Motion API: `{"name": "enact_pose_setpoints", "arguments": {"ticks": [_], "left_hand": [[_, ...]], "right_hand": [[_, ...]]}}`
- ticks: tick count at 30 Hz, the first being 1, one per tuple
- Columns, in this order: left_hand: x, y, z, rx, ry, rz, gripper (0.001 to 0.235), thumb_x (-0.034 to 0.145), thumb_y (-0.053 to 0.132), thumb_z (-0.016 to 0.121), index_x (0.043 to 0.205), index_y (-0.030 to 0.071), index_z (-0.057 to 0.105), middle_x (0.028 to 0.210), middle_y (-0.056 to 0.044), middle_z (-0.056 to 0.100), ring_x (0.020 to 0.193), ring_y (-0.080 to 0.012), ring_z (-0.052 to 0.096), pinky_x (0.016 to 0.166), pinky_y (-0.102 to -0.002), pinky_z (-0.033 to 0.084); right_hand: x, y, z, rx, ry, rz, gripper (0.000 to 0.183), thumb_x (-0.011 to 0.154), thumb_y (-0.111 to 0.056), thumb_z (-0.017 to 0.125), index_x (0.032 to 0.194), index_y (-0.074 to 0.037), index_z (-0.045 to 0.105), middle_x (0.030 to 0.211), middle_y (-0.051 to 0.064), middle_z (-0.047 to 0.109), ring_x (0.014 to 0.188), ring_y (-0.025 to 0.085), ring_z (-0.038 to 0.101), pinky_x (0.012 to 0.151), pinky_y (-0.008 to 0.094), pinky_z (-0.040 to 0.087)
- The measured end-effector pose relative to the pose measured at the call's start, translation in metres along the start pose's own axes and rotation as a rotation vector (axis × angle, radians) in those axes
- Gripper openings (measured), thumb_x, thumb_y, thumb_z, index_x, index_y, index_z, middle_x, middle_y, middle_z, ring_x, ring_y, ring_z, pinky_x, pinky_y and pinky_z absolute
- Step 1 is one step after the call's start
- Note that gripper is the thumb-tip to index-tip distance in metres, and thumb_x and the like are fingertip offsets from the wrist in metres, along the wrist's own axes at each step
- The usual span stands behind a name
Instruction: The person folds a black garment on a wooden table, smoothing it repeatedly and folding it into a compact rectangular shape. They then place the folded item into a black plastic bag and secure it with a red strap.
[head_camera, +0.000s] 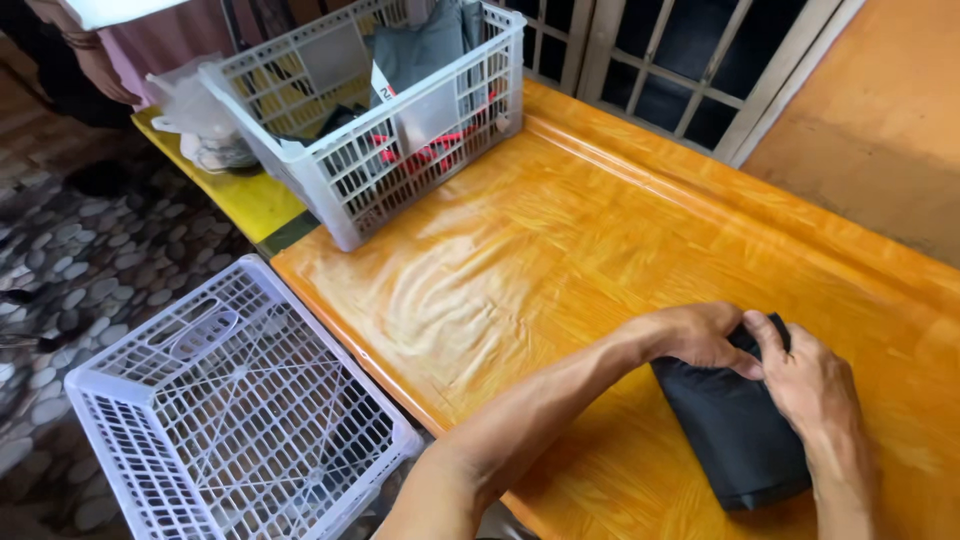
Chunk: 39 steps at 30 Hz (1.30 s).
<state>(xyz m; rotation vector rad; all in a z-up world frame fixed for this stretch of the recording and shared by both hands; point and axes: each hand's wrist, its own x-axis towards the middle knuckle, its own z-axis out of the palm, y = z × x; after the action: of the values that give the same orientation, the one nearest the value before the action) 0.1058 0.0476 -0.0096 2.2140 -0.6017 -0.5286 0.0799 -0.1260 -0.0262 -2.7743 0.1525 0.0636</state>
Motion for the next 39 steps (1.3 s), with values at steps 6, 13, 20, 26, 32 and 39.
{"name": "enact_pose_setpoints", "arguments": {"ticks": [6, 13, 20, 26, 32, 39], "left_hand": [[0.013, -0.026, -0.041, 0.222, 0.114, 0.093, 0.072, 0.053, 0.072, 0.065, 0.091, 0.011, 0.07, 0.082, -0.009, 0.073, 0.079, -0.0298, 0.07, 0.068, -0.042, 0.048], [-0.029, -0.114, -0.265, 0.507, 0.739, -0.008, 0.046, 0.084, 0.045, 0.082, 0.108, 0.011, 0.061, 0.106, -0.009, 0.071, 0.099, -0.0263, 0.069, 0.08, -0.042, 0.058], [-0.135, -0.213, -0.378, 0.279, 0.81, -0.298, 0.051, 0.115, 0.043, 0.042, 0.069, 0.027, 0.028, 0.064, 0.01, 0.029, 0.054, -0.0099, 0.022, 0.052, -0.031, 0.022], [-0.182, -0.094, -0.342, 0.004, 0.558, -0.685, 0.105, 0.076, 0.079, 0.007, 0.168, 0.029, 0.014, 0.176, -0.005, 0.007, 0.162, -0.031, 0.008, 0.128, -0.06, 0.007], [-0.188, -0.039, -0.335, 0.068, 0.581, -0.834, 0.112, 0.06, 0.081, -0.007, 0.165, 0.047, 0.014, 0.174, -0.011, 0.011, 0.16, -0.0369, 0.009, 0.13, -0.056, 0.009], [-0.151, -0.074, -0.352, 0.19, 0.409, -0.716, 0.084, 0.09, 0.066, 0.014, 0.168, 0.035, 0.0, 0.178, 0.007, -0.003, 0.163, -0.0263, -0.009, 0.128, -0.064, -0.005]], "right_hand": [[0.006, -0.012, 0.004, -0.021, 0.001, 0.074, 0.091, 0.107, -0.074, 0.032, 0.127, 0.008, 0.067, 0.124, 0.042, 0.067, 0.12, 0.059, 0.058, 0.101, 0.059, 0.043], [0.014, 0.0, 0.015, -0.045, 0.043, 0.064, 0.094, 0.112, -0.077, 0.028, 0.111, 0.005, 0.074, 0.118, 0.04, 0.07, 0.115, 0.061, 0.059, 0.096, 0.06, 0.044], [0.02, 0.002, 0.019, -0.062, 0.032, 0.082, 0.096, 0.112, -0.079, 0.026, 0.116, 0.004, 0.074, 0.119, 0.04, 0.072, 0.117, 0.061, 0.059, 0.098, 0.059, 0.045], [0.011, -0.009, 0.011, -0.026, 0.034, 0.1, 0.096, 0.11, -0.079, 0.027, 0.103, 0.006, 0.073, 0.113, 0.039, 0.072, 0.112, 0.061, 0.059, 0.093, 0.059, 0.045], [0.009, -0.013, 0.008, -0.032, 0.019, 0.101, 0.092, 0.107, -0.077, 0.026, 0.115, 0.002, 0.074, 0.119, 0.038, 0.071, 0.117, 0.059, 0.059, 0.097, 0.058, 0.045], [0.005, -0.022, 0.002, 0.015, -0.002, 0.159, 0.087, 0.102, -0.076, 0.03, 0.108, -0.001, 0.074, 0.115, 0.035, 0.072, 0.115, 0.056, 0.061, 0.096, 0.056, 0.047]]}}
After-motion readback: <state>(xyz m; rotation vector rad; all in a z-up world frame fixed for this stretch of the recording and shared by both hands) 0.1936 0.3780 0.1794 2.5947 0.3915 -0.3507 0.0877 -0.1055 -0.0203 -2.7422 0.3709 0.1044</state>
